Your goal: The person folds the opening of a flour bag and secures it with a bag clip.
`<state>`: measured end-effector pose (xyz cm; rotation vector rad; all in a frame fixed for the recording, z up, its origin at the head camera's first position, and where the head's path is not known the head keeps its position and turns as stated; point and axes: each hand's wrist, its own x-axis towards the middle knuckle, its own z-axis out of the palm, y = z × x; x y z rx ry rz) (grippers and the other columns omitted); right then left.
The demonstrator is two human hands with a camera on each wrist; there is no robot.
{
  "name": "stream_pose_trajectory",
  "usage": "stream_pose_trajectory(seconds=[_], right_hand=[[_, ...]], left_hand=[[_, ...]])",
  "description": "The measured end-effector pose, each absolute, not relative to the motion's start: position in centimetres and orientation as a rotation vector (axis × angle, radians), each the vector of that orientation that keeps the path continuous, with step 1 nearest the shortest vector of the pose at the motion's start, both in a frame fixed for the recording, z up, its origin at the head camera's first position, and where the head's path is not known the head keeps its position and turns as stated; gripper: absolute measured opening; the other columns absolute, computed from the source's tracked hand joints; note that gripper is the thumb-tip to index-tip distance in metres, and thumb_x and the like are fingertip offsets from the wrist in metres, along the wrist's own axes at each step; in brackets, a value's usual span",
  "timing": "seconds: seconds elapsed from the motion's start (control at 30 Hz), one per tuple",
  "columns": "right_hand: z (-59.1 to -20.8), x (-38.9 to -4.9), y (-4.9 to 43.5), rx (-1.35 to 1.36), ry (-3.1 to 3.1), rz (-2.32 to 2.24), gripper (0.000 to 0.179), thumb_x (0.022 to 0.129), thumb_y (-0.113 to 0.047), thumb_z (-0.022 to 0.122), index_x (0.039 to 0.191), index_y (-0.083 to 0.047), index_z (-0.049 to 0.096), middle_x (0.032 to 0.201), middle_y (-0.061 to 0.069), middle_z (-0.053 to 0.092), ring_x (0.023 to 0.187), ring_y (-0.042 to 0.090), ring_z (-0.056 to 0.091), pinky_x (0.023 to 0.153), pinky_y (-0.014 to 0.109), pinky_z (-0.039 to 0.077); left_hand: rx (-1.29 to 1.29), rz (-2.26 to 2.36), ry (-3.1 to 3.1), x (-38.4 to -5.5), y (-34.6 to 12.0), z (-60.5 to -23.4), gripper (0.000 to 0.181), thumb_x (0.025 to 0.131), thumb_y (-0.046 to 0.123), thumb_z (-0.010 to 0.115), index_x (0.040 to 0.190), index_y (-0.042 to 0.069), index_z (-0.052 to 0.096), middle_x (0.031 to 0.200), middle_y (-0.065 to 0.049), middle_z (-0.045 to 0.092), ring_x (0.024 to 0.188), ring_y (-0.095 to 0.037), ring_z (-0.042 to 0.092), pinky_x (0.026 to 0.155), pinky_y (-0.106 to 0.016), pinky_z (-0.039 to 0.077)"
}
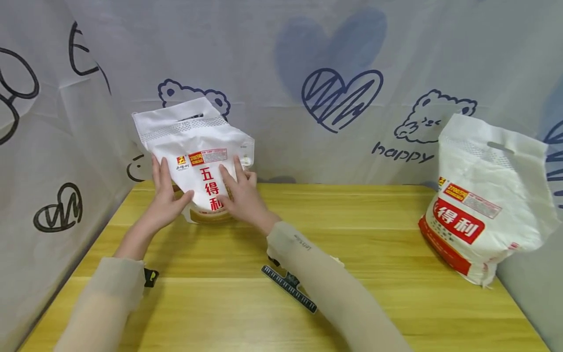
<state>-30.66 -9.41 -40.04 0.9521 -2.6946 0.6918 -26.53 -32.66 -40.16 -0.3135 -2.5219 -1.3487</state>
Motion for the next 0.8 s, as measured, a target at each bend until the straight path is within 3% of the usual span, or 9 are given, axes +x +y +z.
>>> stream_pose_trajectory(seconds=[0.23,0.4,0.57,0.8], right_hand=[[-39.8,-30.8,-8.8,0.915,-2.699,0.810,0.077,0.102,-0.036,0.066,0.165,-0.017,0.027,0.175,0.012,-0.004,0.146,0.039,0.028,0.115,0.046,0.041],[-39.8,-30.9,-8.0,0.893,-2.674,0.862,0.076,0.100,-0.032,0.068,0.164,-0.016,0.031,0.175,0.010,0.000,0.150,0.039,0.027,0.117,0.051,0.040],[-39.7,-31.1,-6.8,0.916,-2.522,0.981,0.072,0.098,-0.022,0.070,0.161,-0.008,0.038,0.173,0.014,0.014,0.149,0.044,0.033,0.119,0.057,0.036],[-39.3,-32.0,-5.2,0.950,-2.197,1.173,0.064,0.096,-0.009,0.067,0.154,0.000,0.043,0.162,0.020,0.036,0.148,0.035,0.040,0.123,0.041,0.034]], left_hand=[[-0.290,-1.317,-2.537,-26.4,-32.6,-39.9,0.110,0.098,0.006,0.064,0.161,0.011,-0.027,0.158,-0.002,-0.050,0.153,-0.036,-0.029,0.119,-0.067,0.022],[-0.266,-1.279,-2.557,-26.0,-32.9,-40.1,0.110,0.099,0.016,0.066,0.161,0.011,-0.025,0.159,-0.003,-0.047,0.154,-0.041,-0.025,0.120,-0.072,0.010],[-0.254,-1.113,-2.467,-26.1,-33.2,-40.3,0.110,0.093,0.017,0.073,0.164,0.003,-0.009,0.167,-0.013,-0.027,0.155,-0.049,-0.003,0.120,-0.072,0.016],[-0.342,-0.885,-2.218,-27.1,-32.9,-39.6,0.092,0.088,0.013,0.074,0.159,-0.008,0.020,0.164,-0.029,0.006,0.146,-0.048,0.018,0.120,-0.063,0.024]])
